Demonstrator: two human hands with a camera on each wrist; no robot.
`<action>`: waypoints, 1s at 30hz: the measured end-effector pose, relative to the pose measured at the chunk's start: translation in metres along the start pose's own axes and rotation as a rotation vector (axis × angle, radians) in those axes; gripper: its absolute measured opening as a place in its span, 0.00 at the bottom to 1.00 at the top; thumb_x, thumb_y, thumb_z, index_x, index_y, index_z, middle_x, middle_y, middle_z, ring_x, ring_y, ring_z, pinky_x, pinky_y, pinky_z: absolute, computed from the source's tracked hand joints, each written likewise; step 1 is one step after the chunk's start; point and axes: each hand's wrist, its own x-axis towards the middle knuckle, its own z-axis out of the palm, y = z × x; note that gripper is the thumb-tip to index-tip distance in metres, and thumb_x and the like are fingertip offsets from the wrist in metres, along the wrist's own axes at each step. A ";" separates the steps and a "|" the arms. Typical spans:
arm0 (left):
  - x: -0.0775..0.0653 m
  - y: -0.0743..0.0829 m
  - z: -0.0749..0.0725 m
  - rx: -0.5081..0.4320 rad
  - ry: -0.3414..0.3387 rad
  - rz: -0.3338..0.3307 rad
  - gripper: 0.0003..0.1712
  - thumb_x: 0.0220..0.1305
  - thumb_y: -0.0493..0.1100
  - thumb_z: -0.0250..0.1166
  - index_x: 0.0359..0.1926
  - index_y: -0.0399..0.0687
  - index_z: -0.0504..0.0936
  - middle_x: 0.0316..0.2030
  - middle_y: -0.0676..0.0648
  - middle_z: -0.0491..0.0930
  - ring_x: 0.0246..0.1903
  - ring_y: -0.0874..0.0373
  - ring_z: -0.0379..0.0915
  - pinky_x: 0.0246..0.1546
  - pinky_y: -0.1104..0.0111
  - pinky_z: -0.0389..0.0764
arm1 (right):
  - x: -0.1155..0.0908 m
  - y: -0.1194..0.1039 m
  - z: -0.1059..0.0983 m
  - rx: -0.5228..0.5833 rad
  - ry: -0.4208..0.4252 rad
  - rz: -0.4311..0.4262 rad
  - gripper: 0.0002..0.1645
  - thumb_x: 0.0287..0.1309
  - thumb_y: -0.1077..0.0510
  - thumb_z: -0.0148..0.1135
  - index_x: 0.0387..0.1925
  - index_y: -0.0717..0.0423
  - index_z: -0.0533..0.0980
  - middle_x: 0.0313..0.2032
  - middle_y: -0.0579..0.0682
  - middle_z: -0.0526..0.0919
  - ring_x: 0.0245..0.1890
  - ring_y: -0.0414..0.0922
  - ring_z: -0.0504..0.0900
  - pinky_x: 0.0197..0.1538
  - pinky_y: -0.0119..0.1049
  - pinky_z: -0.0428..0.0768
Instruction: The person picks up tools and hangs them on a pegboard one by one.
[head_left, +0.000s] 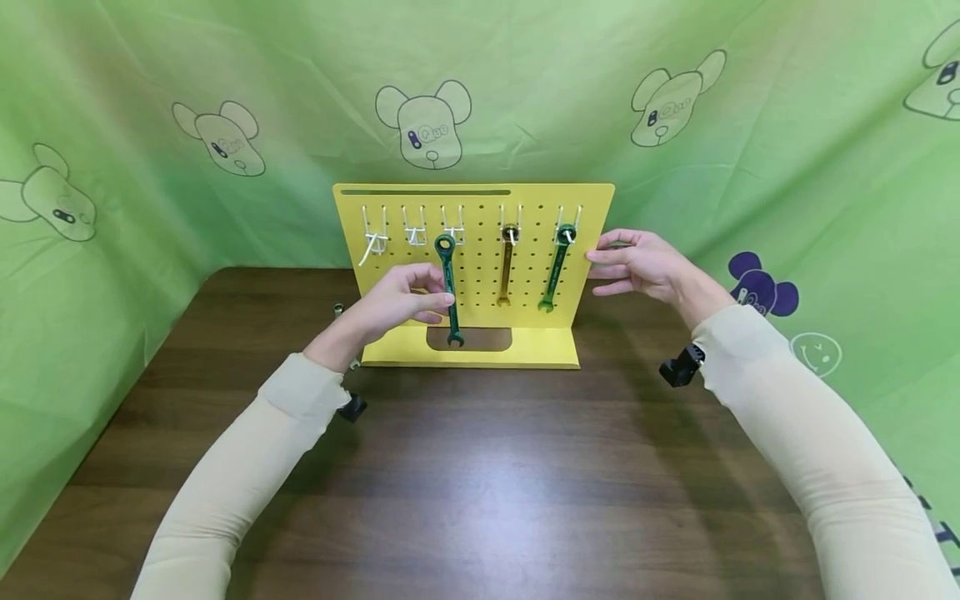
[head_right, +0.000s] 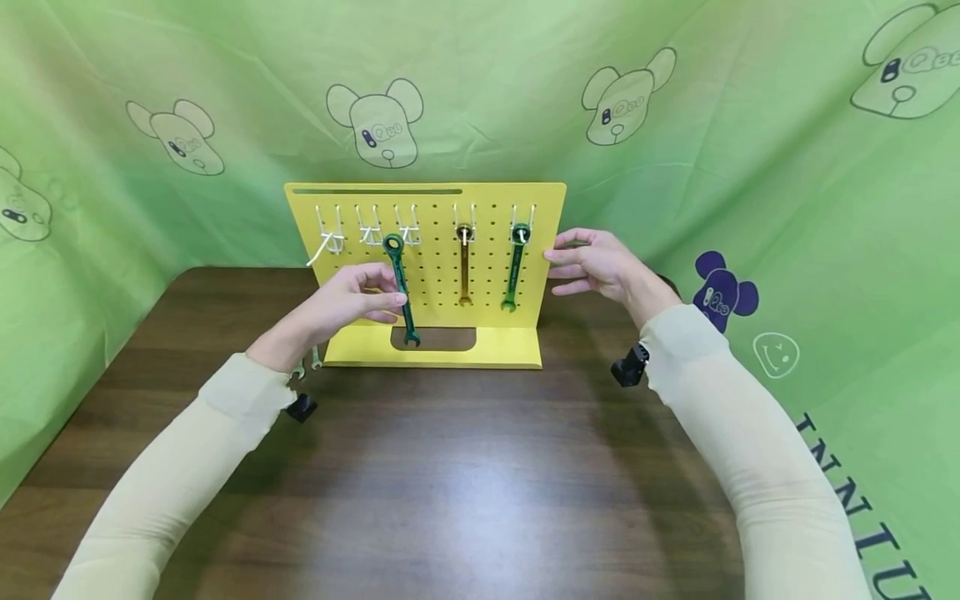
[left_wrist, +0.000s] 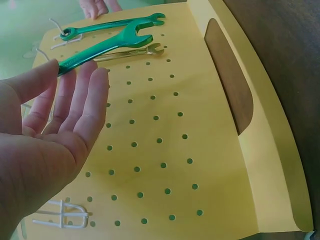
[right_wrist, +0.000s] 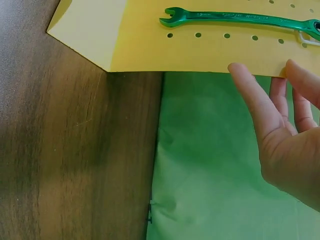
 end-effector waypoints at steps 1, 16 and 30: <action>0.001 0.000 0.000 0.004 0.003 -0.002 0.06 0.70 0.35 0.66 0.43 0.38 0.77 0.42 0.39 0.75 0.47 0.34 0.78 0.48 0.54 0.86 | 0.000 0.000 0.000 -0.004 0.001 -0.003 0.07 0.66 0.64 0.67 0.41 0.55 0.75 0.43 0.50 0.86 0.50 0.54 0.86 0.53 0.56 0.83; 0.012 -0.004 0.001 -0.040 0.026 -0.091 0.10 0.70 0.34 0.65 0.48 0.36 0.76 0.43 0.41 0.74 0.50 0.30 0.75 0.51 0.50 0.84 | 0.005 0.001 -0.001 -0.022 0.013 -0.015 0.06 0.66 0.64 0.66 0.40 0.55 0.76 0.41 0.51 0.85 0.48 0.55 0.86 0.51 0.57 0.83; 0.026 -0.028 0.004 -0.109 0.020 -0.226 0.21 0.79 0.51 0.54 0.59 0.39 0.69 0.62 0.35 0.71 0.63 0.41 0.68 0.67 0.49 0.70 | 0.007 0.002 -0.001 -0.075 0.005 -0.044 0.06 0.67 0.64 0.66 0.41 0.55 0.75 0.39 0.51 0.81 0.49 0.56 0.85 0.50 0.56 0.84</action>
